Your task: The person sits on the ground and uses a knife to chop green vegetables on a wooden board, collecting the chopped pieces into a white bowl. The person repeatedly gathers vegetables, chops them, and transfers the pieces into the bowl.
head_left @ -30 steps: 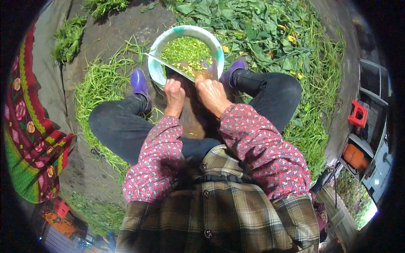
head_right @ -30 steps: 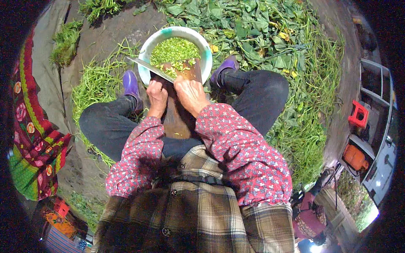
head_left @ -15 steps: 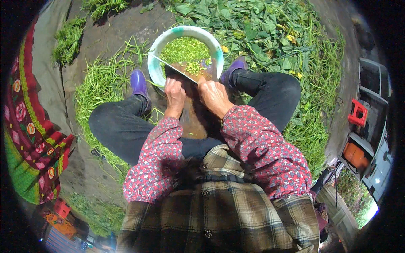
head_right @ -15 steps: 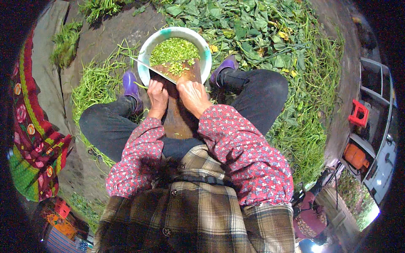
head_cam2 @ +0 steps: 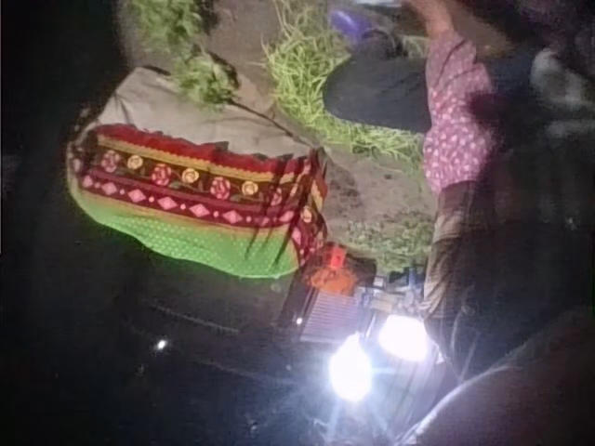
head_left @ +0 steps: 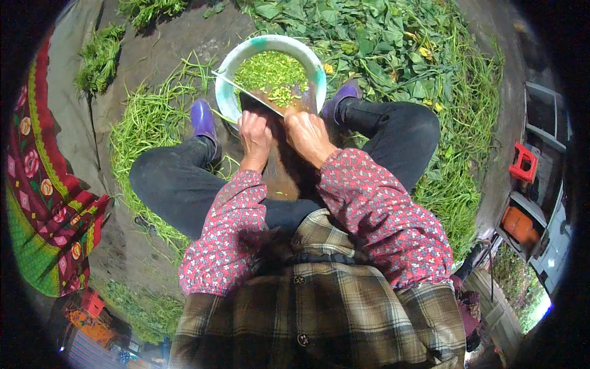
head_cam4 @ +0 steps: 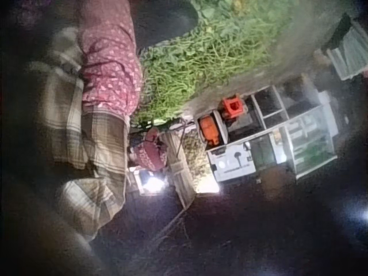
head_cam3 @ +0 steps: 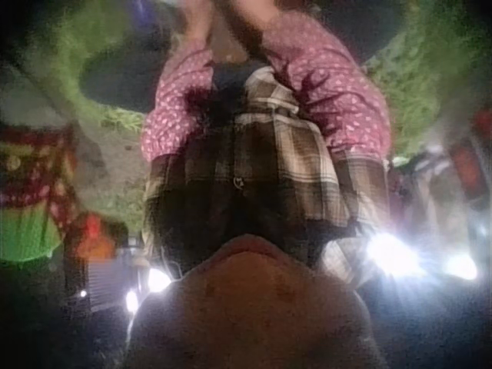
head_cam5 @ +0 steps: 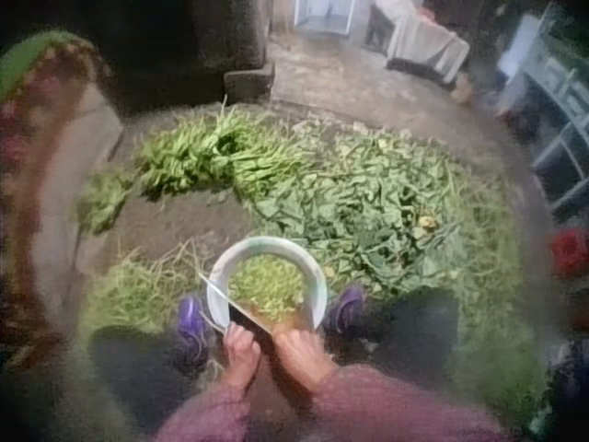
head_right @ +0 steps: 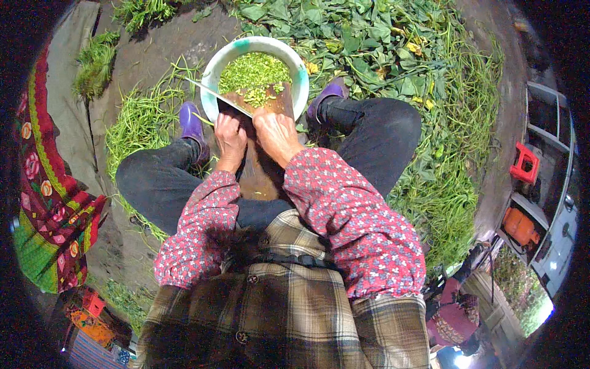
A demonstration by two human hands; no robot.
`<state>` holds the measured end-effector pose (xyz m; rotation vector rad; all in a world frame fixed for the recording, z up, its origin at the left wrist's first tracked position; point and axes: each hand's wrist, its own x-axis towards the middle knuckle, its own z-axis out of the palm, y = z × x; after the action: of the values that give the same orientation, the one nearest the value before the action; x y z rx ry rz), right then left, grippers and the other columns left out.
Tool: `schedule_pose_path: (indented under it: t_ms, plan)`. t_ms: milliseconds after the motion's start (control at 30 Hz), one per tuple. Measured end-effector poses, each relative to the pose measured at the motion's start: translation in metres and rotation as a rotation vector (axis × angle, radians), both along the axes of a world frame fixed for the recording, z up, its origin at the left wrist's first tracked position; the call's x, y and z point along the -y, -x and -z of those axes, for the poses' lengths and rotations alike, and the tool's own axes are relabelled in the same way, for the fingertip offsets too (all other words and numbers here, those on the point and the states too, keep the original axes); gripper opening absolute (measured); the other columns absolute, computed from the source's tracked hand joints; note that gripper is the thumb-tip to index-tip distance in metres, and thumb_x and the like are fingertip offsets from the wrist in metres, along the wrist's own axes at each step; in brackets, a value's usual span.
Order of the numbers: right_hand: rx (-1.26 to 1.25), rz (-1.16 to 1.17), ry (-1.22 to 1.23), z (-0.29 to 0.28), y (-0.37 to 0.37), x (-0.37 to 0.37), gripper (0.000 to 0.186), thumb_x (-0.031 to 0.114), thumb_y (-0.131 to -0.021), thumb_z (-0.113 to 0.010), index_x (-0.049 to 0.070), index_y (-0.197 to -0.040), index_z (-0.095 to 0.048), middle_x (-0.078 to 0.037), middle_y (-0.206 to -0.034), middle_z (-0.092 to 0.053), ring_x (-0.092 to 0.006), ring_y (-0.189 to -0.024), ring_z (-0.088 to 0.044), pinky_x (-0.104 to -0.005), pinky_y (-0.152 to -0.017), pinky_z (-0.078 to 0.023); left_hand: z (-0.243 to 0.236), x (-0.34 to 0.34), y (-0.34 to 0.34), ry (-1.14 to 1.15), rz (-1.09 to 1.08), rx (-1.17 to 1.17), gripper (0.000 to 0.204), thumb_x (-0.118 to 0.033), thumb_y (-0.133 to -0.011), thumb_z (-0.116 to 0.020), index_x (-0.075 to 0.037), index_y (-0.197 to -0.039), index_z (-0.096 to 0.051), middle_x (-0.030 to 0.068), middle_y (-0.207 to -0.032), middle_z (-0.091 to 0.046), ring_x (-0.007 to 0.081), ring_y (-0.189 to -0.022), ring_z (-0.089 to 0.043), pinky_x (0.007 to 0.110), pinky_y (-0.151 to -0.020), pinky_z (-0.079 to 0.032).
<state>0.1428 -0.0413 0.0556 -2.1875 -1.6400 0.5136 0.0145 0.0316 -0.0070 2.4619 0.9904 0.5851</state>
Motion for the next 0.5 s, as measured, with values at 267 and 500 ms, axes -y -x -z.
schedule_pose_path:
  t_ms: [267,500]
  plan:
    - [-0.212,0.256,-0.067,-0.014,-0.016,0.009,0.016,0.011,-0.079,-0.061,-0.002,-0.079,-0.051,-0.025,-0.059,-0.053,-0.0413,-0.061,-0.056,-0.0445,-0.050,-0.043,0.000,0.001,-0.004,0.094,0.084,0.287,0.021,0.010,-0.063,-0.058,0.001,-0.082,-0.060,0.0150,-0.089,-0.059,0.0299,-0.086,-0.057,0.036,-0.076,-0.047]
    - [-0.159,0.220,-0.034,-0.027,-0.011,0.021,0.014,0.010,-0.079,-0.059,0.000,-0.080,-0.049,-0.025,-0.058,-0.051,-0.0409,-0.059,-0.056,-0.0458,-0.049,-0.043,-0.002,0.004,-0.010,0.134,-0.003,0.247,0.022,0.008,-0.064,-0.058,0.001,-0.085,-0.054,0.0169,-0.092,-0.054,0.0347,-0.092,-0.052,0.041,-0.078,-0.044]
